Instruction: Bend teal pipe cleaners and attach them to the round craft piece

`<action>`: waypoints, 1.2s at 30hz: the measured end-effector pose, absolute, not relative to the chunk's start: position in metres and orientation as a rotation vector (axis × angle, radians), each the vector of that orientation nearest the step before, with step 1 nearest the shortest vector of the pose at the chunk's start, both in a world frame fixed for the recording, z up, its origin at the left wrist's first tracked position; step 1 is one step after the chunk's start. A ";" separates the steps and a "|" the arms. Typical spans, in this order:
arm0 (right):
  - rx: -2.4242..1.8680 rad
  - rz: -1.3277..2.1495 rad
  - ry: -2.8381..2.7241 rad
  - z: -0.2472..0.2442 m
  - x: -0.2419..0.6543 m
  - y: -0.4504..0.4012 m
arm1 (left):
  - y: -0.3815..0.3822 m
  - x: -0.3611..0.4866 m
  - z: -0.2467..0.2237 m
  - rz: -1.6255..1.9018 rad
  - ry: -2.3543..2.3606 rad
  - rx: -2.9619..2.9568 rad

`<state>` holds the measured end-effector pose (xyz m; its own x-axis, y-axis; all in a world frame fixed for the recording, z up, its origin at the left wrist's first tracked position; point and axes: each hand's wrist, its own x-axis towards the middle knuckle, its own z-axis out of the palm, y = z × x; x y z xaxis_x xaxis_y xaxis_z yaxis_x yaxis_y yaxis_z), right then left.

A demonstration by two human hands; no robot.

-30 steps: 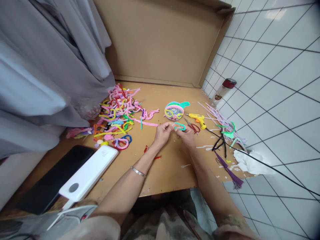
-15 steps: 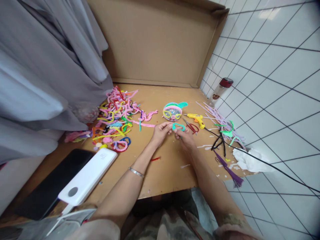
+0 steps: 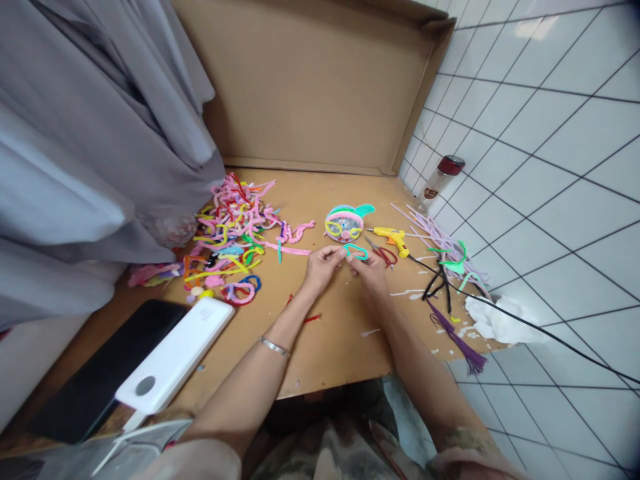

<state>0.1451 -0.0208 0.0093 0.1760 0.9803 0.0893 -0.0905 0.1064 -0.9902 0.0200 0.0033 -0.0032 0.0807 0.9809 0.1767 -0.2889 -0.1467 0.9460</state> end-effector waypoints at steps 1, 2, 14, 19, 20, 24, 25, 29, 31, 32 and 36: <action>-1.147 1.045 -1.077 0.010 0.145 -0.021 | 0.004 0.019 -0.004 1.382 0.849 1.162; -1.144 1.025 -1.093 0.010 0.145 -0.022 | 0.005 0.018 -0.004 1.388 0.857 1.167; -1.181 0.707 -1.201 0.013 0.154 -0.020 | 0.002 0.020 0.000 1.326 0.836 1.223; -1.223 0.686 -1.237 0.014 0.154 -0.021 | 0.002 0.018 0.000 1.309 0.844 1.246; -1.230 0.696 -1.245 0.015 0.154 -0.021 | 0.002 0.018 0.000 1.306 0.849 1.251; -1.255 0.718 -1.268 0.017 0.155 -0.022 | 0.001 0.018 0.001 1.298 0.872 1.284; -1.251 0.708 -1.266 0.017 0.154 -0.022 | 0.001 0.018 0.002 1.296 0.878 1.294; -1.237 0.665 -1.265 0.017 0.152 -0.023 | -0.001 0.018 0.004 1.280 0.884 1.344; -1.244 0.667 -1.256 0.017 0.151 -0.023 | -0.001 0.018 0.004 1.271 0.887 1.350; -1.241 0.684 -1.247 0.017 0.151 -0.023 | -0.001 0.018 0.003 1.279 0.892 1.343; -1.194 0.853 -1.202 0.018 0.149 -0.024 | 0.003 0.015 -0.001 1.451 0.948 1.253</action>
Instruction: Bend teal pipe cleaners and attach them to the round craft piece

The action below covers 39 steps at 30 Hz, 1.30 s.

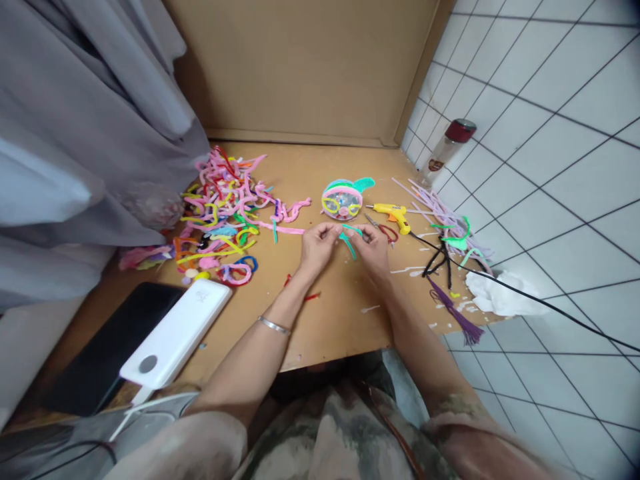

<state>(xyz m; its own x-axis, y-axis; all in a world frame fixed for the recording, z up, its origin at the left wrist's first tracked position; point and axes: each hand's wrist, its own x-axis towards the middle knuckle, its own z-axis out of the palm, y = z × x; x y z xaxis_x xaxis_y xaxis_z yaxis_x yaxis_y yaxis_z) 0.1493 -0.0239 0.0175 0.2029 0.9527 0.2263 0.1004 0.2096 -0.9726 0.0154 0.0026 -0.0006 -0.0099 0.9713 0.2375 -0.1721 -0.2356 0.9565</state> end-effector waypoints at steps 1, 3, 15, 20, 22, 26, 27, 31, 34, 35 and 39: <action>-1.197 0.900 -1.208 0.018 0.149 -0.024 | 0.004 0.014 -0.001 1.503 0.973 1.218; -1.223 0.981 -1.249 0.019 0.148 -0.025 | 0.007 0.012 -0.002 1.570 1.017 1.148; -1.283 1.000 -1.213 0.019 0.143 -0.025 | 0.011 0.012 -0.002 1.420 0.832 0.988; -1.256 1.034 -1.231 0.019 0.143 -0.025 | 0.007 0.012 0.000 1.359 0.792 1.040; -1.241 1.042 -1.240 0.019 0.143 -0.026 | 0.007 0.012 0.000 1.360 0.796 1.030; -1.214 0.965 -1.287 0.017 0.144 -0.028 | 0.010 0.011 0.000 1.399 0.812 0.940; -1.199 0.906 -1.308 0.016 0.145 -0.028 | 0.011 0.010 0.000 1.411 0.812 0.908; -1.142 0.525 -1.508 0.013 0.146 -0.030 | 0.013 0.010 0.001 1.431 0.793 0.815; -1.139 0.264 -1.734 0.010 0.146 -0.032 | 0.012 0.011 0.002 1.416 0.800 0.822; -1.136 0.197 -1.790 0.009 0.147 -0.032 | 0.011 0.011 0.002 1.405 0.803 0.839; -1.144 0.001 -1.830 0.008 0.147 -0.032 | 0.007 0.013 0.002 1.371 0.805 0.969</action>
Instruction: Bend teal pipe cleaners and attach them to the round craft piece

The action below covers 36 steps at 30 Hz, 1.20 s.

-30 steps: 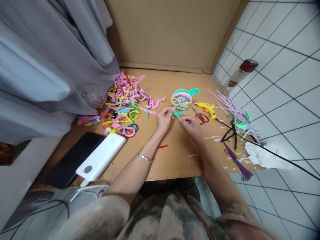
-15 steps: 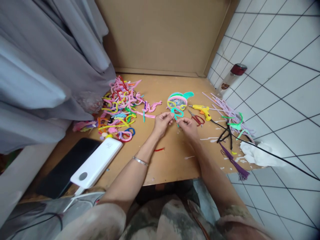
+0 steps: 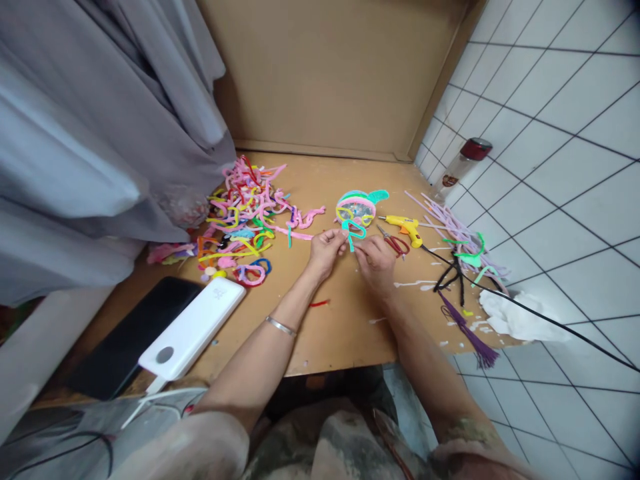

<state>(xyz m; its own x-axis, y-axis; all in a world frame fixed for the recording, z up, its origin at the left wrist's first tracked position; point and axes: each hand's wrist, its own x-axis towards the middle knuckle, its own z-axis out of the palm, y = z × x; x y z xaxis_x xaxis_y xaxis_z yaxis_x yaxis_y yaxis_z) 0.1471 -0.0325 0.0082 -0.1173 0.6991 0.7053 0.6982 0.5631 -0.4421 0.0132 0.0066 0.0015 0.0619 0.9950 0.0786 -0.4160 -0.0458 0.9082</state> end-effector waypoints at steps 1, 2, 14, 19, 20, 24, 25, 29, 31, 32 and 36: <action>-1.148 -0.035 -1.821 0.008 0.147 -0.033 | 0.005 0.014 0.001 1.364 0.809 1.013; -1.152 -0.070 -1.820 0.008 0.147 -0.033 | 0.004 0.014 0.001 1.356 0.815 1.055; -1.115 0.195 -1.505 0.014 0.156 -0.025 | 0.002 0.018 -0.001 1.180 0.855 1.339; -1.093 0.606 -1.291 0.012 0.154 -0.022 | 0.000 0.016 0.001 1.138 0.816 1.386; -1.087 0.666 -1.247 0.011 0.153 -0.022 | 0.000 0.016 0.001 1.129 0.807 1.389; -1.076 0.791 -1.163 0.012 0.153 -0.021 | 0.000 0.016 0.000 1.115 0.787 1.398; -1.079 0.804 -1.151 0.013 0.154 -0.021 | 0.000 0.016 0.000 1.111 0.785 1.402; -1.072 0.854 -1.088 0.016 0.156 -0.021 | 0.000 0.016 0.000 1.073 0.776 1.415; -1.063 0.891 -1.067 0.016 0.157 -0.020 | -0.001 0.016 0.000 1.066 0.781 1.414; -1.062 0.913 -1.060 0.015 0.157 -0.020 | -0.001 0.017 0.000 1.069 0.785 1.414; -1.068 0.994 -1.031 0.013 0.160 -0.017 | -0.001 0.017 -0.001 1.073 0.788 1.419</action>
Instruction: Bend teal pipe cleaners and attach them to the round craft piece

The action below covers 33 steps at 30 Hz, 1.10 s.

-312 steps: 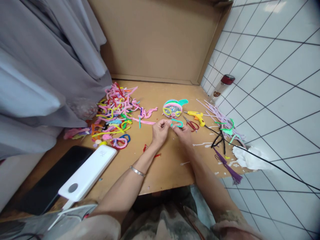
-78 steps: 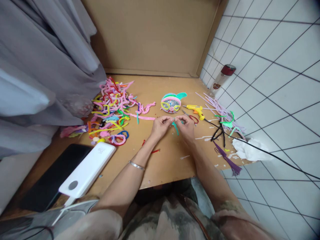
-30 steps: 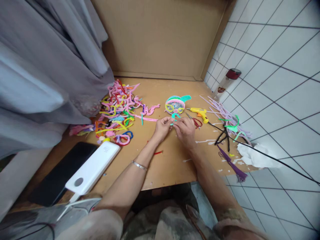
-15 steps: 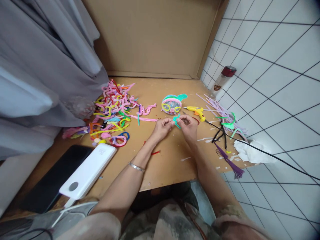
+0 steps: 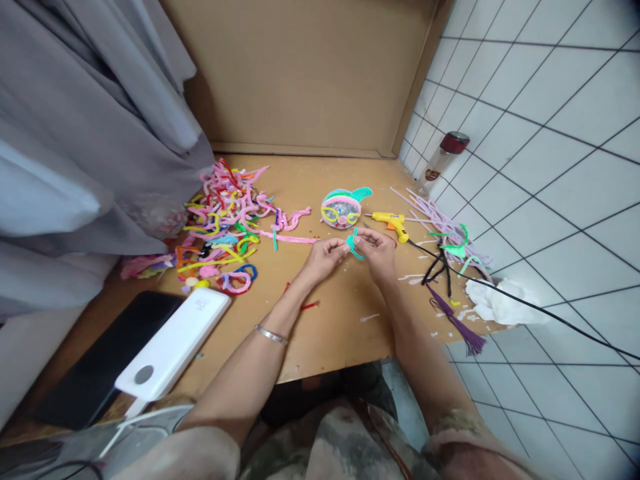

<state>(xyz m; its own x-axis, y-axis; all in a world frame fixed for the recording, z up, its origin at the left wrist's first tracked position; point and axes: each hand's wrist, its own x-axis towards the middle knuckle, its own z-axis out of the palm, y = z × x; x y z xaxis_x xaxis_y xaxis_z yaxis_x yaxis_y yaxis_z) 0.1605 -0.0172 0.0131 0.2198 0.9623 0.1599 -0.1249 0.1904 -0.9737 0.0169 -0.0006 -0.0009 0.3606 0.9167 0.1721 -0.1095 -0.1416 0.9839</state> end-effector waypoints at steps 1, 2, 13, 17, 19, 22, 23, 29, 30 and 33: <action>-1.066 1.011 -1.030 0.013 0.161 -0.017 | -0.001 0.017 -0.001 1.069 0.785 1.424; -1.063 1.025 -1.033 0.013 0.162 -0.017 | 0.000 0.017 -0.002 1.064 0.781 1.432; -1.039 1.027 -1.019 0.020 0.158 -0.020 | -0.004 0.016 -0.001 1.094 0.820 1.564; -1.055 1.009 -1.047 0.017 0.159 -0.018 | -0.005 0.018 -0.003 1.123 0.841 1.583; -1.063 1.006 -1.044 0.015 0.159 -0.017 | -0.005 0.018 -0.002 1.132 0.842 1.597; -1.067 1.013 -1.028 0.014 0.158 -0.016 | -0.005 0.018 0.000 1.129 0.844 1.610; -1.067 1.017 -1.025 0.014 0.158 -0.016 | -0.005 0.017 0.000 1.123 0.845 1.611; -1.065 1.065 -0.982 0.013 0.159 -0.015 | -0.006 0.019 -0.002 1.091 0.802 1.581; -1.062 1.077 -0.968 0.014 0.159 -0.015 | -0.006 0.020 -0.003 1.080 0.784 1.568; -1.059 1.081 -0.944 0.013 0.160 -0.015 | -0.007 0.022 -0.004 1.049 0.762 1.522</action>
